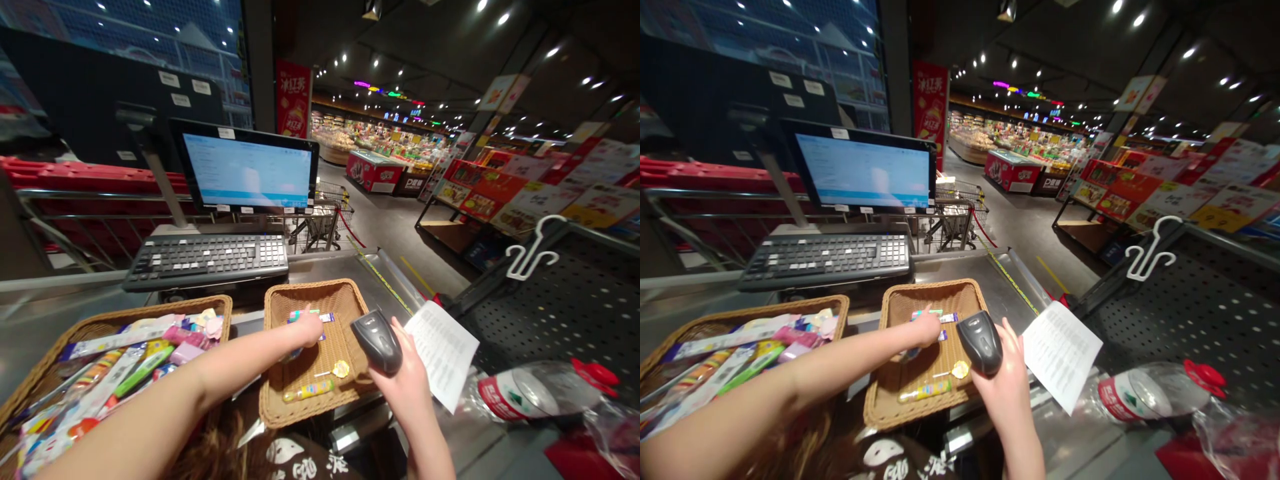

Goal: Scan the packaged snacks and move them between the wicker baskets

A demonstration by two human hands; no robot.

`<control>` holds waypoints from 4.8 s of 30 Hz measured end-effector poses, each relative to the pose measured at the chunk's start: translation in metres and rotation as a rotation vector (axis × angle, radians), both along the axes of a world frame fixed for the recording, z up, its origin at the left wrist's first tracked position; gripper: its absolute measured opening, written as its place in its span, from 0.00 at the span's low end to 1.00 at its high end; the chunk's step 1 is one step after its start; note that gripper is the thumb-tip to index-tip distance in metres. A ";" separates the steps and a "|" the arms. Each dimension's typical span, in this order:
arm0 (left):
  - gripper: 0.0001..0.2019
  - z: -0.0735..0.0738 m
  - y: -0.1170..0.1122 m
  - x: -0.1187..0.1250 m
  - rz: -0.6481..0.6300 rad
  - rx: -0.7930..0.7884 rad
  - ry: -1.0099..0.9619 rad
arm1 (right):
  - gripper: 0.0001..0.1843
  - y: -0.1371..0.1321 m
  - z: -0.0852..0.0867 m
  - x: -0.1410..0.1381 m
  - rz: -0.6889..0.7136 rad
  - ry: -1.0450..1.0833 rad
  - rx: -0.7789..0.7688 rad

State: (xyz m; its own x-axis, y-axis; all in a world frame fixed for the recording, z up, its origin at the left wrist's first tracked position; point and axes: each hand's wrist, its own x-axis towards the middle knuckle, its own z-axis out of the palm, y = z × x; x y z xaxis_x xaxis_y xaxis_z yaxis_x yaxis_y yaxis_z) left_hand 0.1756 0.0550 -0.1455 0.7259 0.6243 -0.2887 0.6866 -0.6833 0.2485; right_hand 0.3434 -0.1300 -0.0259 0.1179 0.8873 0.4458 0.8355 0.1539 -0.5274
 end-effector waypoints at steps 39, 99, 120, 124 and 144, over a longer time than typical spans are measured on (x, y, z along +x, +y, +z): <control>0.16 0.047 -0.027 -0.189 0.732 0.063 -0.743 | 0.32 0.029 0.020 -0.108 0.214 -0.067 0.086; 0.09 0.072 -0.051 -0.196 0.597 0.310 -0.748 | 0.30 0.034 0.019 -0.100 0.265 0.012 0.091; 0.14 0.122 -0.058 -0.252 -0.411 0.953 -0.548 | 0.35 0.024 0.023 -0.121 0.390 -0.062 -0.027; 0.14 0.166 -0.071 -0.265 -0.413 1.091 -0.532 | 0.35 0.018 0.034 -0.126 0.454 -0.101 0.013; 0.18 0.206 -0.101 -0.305 -0.262 1.130 -0.383 | 0.32 0.009 0.086 -0.140 0.661 -0.115 0.112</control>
State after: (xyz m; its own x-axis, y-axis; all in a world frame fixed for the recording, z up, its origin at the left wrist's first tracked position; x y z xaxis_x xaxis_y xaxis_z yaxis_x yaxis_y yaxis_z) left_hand -0.1293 -0.0459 0.0608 0.7860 0.2074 0.5824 0.5088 -0.7521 -0.4189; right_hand 0.2037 -0.1214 0.0603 -0.4869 0.7045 0.5163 0.5973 0.6999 -0.3916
